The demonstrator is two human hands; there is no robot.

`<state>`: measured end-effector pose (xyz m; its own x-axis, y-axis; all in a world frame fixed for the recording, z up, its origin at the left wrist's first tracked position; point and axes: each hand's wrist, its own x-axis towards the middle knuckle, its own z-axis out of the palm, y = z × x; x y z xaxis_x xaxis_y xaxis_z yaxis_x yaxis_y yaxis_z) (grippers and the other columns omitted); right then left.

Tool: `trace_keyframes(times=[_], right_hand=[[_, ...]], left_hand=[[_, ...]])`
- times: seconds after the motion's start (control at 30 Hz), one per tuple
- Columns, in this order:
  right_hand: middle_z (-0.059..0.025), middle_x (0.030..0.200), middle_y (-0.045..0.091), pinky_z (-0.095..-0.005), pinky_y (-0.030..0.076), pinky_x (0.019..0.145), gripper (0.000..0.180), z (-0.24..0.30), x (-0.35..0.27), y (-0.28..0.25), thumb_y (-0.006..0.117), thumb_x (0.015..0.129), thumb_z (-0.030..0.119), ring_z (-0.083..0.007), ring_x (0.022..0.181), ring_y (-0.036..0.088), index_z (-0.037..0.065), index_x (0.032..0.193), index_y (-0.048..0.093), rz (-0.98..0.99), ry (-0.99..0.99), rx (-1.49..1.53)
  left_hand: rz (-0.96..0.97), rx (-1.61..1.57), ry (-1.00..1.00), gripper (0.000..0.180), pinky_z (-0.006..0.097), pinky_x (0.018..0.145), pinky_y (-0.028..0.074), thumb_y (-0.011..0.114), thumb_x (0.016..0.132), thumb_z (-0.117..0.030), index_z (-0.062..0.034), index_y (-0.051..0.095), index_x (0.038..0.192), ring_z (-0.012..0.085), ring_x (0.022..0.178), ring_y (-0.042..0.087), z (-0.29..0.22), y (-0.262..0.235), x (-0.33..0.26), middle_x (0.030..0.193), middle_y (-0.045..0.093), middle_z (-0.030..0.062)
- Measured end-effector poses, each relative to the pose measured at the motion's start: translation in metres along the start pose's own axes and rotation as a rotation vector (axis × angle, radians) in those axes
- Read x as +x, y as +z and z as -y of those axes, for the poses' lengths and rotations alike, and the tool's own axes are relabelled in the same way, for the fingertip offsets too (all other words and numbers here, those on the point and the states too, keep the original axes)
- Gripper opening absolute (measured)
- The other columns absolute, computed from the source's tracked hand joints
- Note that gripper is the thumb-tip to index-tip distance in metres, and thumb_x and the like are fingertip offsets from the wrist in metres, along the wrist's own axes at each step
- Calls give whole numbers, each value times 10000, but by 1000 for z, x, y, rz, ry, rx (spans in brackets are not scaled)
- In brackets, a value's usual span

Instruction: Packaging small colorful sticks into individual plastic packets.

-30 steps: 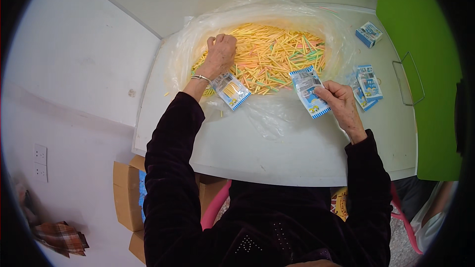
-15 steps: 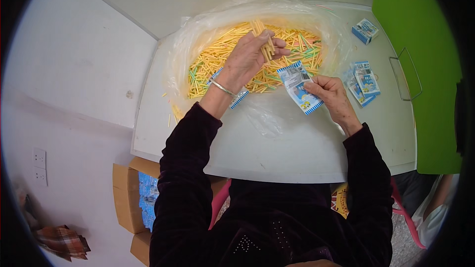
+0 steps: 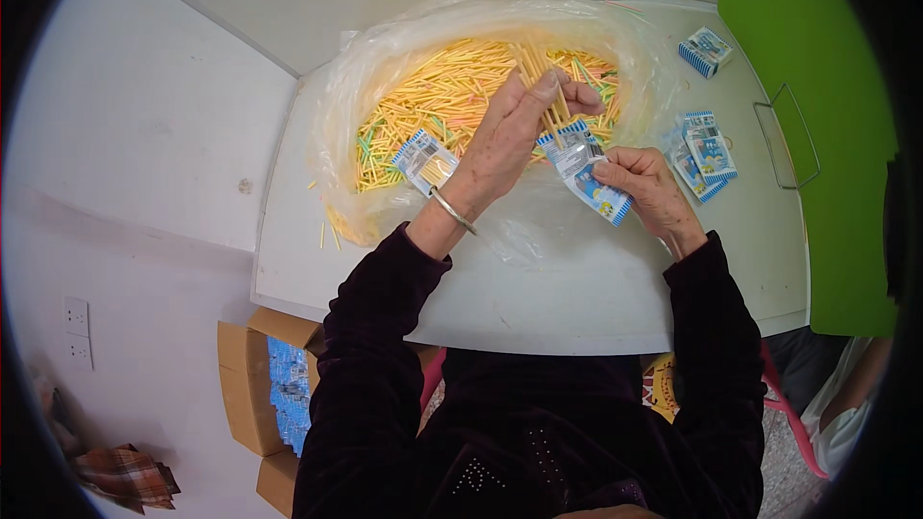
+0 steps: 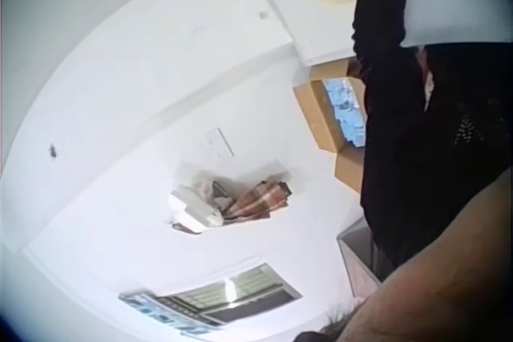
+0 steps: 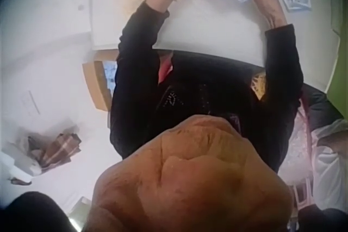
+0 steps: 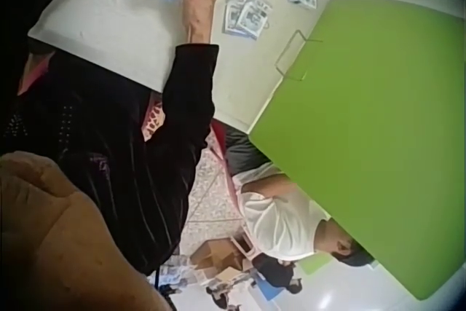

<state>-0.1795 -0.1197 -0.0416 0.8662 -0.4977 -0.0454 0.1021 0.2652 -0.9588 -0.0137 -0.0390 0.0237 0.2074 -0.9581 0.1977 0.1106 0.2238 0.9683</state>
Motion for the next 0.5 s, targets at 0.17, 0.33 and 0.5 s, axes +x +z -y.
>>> trace_keyframes(times=[0.17, 0.33, 0.5], right_hand=[[19, 685, 584, -177, 389, 543, 168, 2, -3, -1, 640, 833, 173, -24, 597, 496, 8, 803, 640, 54, 30, -3], [14, 692, 589, -179, 396, 543, 169, 1, -2, -2, 639, 833, 170, -25, 598, 500, 2, 811, 641, 75, 32, -4], [14, 683, 586, -180, 401, 545, 170, 2, -3, 1, 643, 832, 171, -26, 595, 502, 2, 819, 643, 38, 39, 38]], left_hand=[[-4, 9, 84, 396, 306, 853, 474, 386, 962, -330, 41, 499, 1045, 185, 933, 594, -3, 0, 2, 951, 607, 136], [10, 108, 179, 360, 309, 876, 462, 367, 969, -312, 29, 466, 1023, 194, 945, 589, -10, -10, 5, 965, 593, 135], [-14, 21, 95, 366, 333, 901, 463, 362, 967, -334, 12, 477, 1007, 229, 996, 592, 9, 6, -10, 1008, 595, 151]])
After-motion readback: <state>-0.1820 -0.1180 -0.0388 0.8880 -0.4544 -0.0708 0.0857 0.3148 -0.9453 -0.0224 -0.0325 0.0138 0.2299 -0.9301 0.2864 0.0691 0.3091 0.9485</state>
